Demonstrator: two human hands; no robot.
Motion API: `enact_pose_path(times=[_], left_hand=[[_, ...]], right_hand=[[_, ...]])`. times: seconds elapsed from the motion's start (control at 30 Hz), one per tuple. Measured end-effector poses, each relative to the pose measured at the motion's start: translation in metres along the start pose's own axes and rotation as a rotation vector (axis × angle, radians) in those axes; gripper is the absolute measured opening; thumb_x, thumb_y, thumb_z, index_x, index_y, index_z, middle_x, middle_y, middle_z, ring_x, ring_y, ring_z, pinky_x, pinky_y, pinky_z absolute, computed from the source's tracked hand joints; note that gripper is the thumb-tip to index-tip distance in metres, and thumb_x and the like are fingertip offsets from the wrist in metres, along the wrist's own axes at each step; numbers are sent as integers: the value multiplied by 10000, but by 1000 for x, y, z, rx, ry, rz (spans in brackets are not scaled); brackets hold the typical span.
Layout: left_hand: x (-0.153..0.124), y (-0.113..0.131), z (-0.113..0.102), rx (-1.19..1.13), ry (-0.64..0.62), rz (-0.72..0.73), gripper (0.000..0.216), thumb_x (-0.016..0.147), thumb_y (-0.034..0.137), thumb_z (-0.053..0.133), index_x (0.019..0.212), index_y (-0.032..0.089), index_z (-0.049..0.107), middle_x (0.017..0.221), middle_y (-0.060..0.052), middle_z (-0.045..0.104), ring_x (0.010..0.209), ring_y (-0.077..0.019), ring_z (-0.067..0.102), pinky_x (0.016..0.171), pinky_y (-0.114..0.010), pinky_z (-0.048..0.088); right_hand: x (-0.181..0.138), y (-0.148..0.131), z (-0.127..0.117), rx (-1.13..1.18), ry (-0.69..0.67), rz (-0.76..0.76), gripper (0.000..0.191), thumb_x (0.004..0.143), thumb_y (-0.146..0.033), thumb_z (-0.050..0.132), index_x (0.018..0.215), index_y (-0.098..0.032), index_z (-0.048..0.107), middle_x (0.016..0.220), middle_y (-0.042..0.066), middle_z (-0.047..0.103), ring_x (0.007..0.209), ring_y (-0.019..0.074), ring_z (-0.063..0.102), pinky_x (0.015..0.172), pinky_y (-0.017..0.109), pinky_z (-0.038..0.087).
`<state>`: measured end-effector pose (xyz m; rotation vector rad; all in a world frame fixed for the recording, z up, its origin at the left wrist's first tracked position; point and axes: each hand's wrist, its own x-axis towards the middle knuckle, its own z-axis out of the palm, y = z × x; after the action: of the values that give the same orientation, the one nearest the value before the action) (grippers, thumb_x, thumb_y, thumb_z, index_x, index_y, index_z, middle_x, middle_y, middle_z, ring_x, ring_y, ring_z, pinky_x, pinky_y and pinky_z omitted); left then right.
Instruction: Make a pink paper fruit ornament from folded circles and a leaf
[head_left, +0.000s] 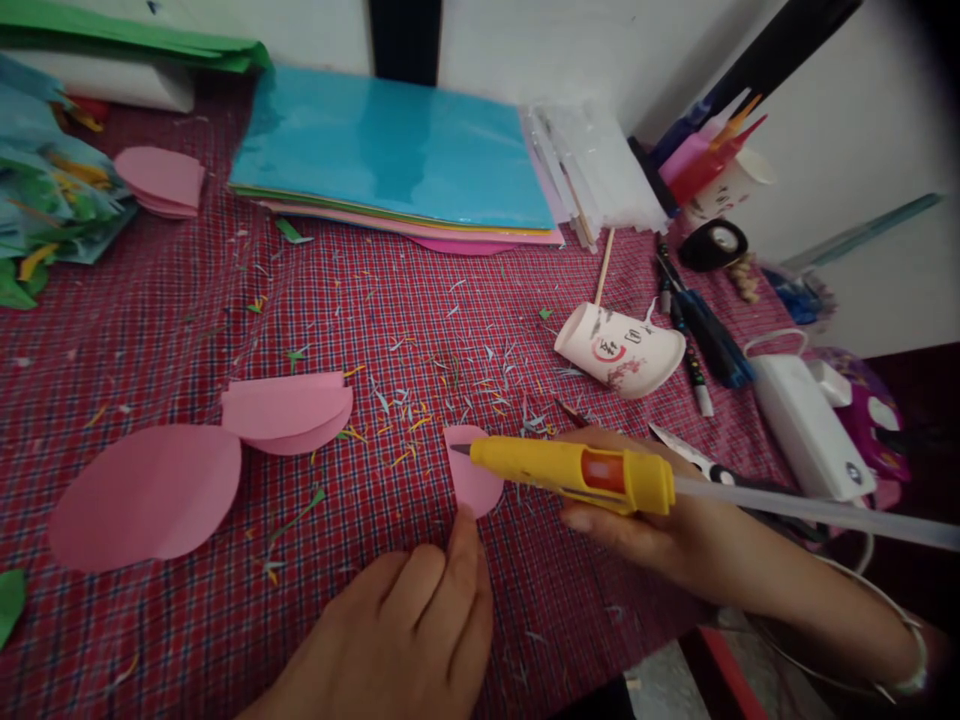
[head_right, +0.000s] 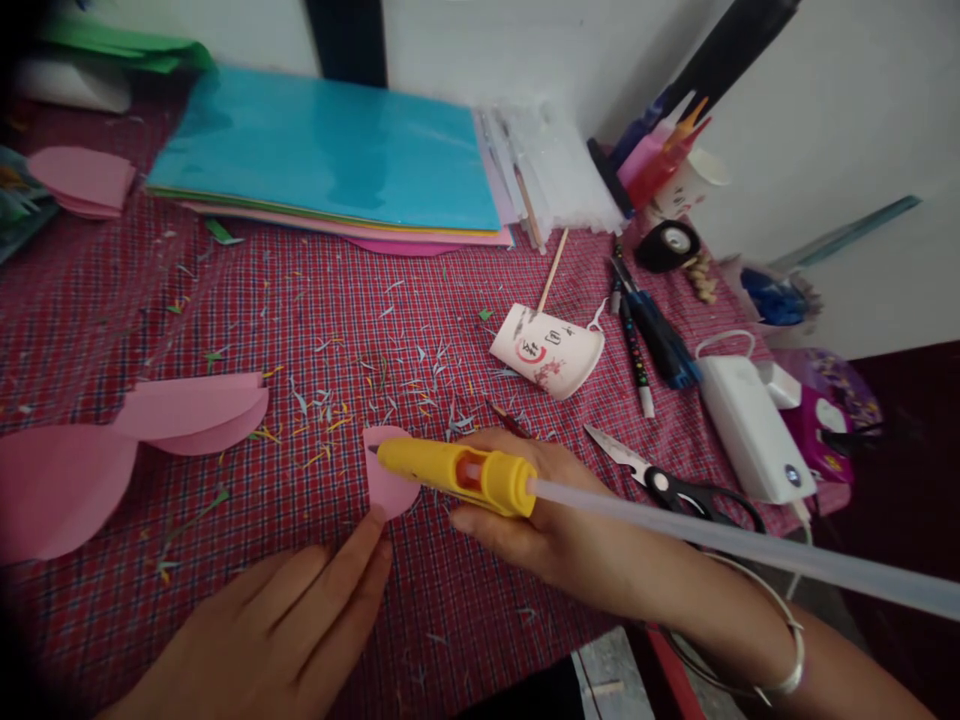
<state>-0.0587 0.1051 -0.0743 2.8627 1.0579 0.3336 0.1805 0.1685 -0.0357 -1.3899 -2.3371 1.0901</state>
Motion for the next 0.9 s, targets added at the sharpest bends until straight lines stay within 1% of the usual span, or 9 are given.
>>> enact_pose_path(times=[0.1, 0.2, 0.33, 0.43, 0.5, 0.6, 0.7, 0.8, 0.9], left_hand=[[-2, 2, 1, 10, -36, -11, 326, 766, 123, 453, 991, 163, 686, 1105, -129, 694, 625, -158, 542, 479, -254, 423], [-1, 3, -2, 42, -111, -4, 383, 755, 83, 439, 1061, 162, 655, 1161, -128, 667, 609, -157, 563, 449, -259, 432], [3, 2, -10, 89, -183, 38, 369, 811, 68, 412, 1077, 179, 643, 1173, -105, 662, 632, -154, 601, 444, -250, 458], [4, 2, -10, 96, -175, 45, 370, 825, 80, 395, 1089, 165, 640, 1185, -115, 654, 635, -159, 604, 437, -258, 460], [1, 4, -6, 87, -121, 43, 367, 810, 86, 400, 1068, 160, 651, 1178, -113, 655, 631, -162, 595, 438, -268, 453], [-3, 8, 1, 69, -54, 40, 348, 788, 106, 418, 1026, 161, 667, 1154, -111, 663, 622, -165, 571, 444, -280, 432], [-6, 11, 2, 56, -77, 30, 366, 778, 111, 430, 1062, 161, 656, 1186, -125, 649, 628, -162, 554, 456, -279, 421], [-6, 12, -3, 56, -133, 29, 360, 820, 118, 425, 1107, 156, 639, 1256, -149, 606, 633, -153, 555, 465, -274, 425], [-5, 12, -7, 69, -175, 39, 358, 857, 126, 419, 1167, 125, 598, 1324, -199, 545, 627, -146, 570, 468, -273, 443]], right_hand=[[-2, 0, 1, -12, -4, 17, 312, 878, -337, 590, 1168, -226, 552, 1089, 68, 669, 940, 195, 656, 795, 293, 544], [-5, 0, 1, -33, -9, 23, 314, 866, -321, 596, 1157, -210, 560, 1090, 85, 676, 948, 211, 661, 812, 311, 548], [-10, 1, 3, -2, -21, 34, 310, 865, -321, 595, 1158, -225, 557, 1068, 68, 684, 931, 204, 669, 807, 291, 549], [-14, 4, 4, -3, -18, 45, 337, 852, -345, 613, 1163, -228, 553, 1058, 60, 688, 918, 201, 672, 797, 282, 551], [-16, 4, 5, -8, -6, 39, 352, 847, -353, 621, 1170, -232, 549, 1060, 57, 689, 916, 200, 674, 796, 276, 553], [-18, 1, 3, -13, -29, 39, 336, 862, -344, 603, 1172, -225, 550, 1077, 68, 686, 943, 204, 672, 812, 276, 552], [-19, -2, 2, -7, -46, 59, 309, 864, -344, 595, 1145, -215, 570, 1038, 74, 696, 916, 211, 680, 778, 281, 562], [-20, -3, 2, 0, -41, 49, 294, 854, -329, 601, 1127, -221, 585, 1022, 71, 702, 895, 214, 684, 764, 284, 567], [-21, -4, 3, 0, -21, 40, 294, 852, -315, 604, 1130, -223, 582, 1017, 63, 701, 866, 197, 683, 766, 273, 564]])
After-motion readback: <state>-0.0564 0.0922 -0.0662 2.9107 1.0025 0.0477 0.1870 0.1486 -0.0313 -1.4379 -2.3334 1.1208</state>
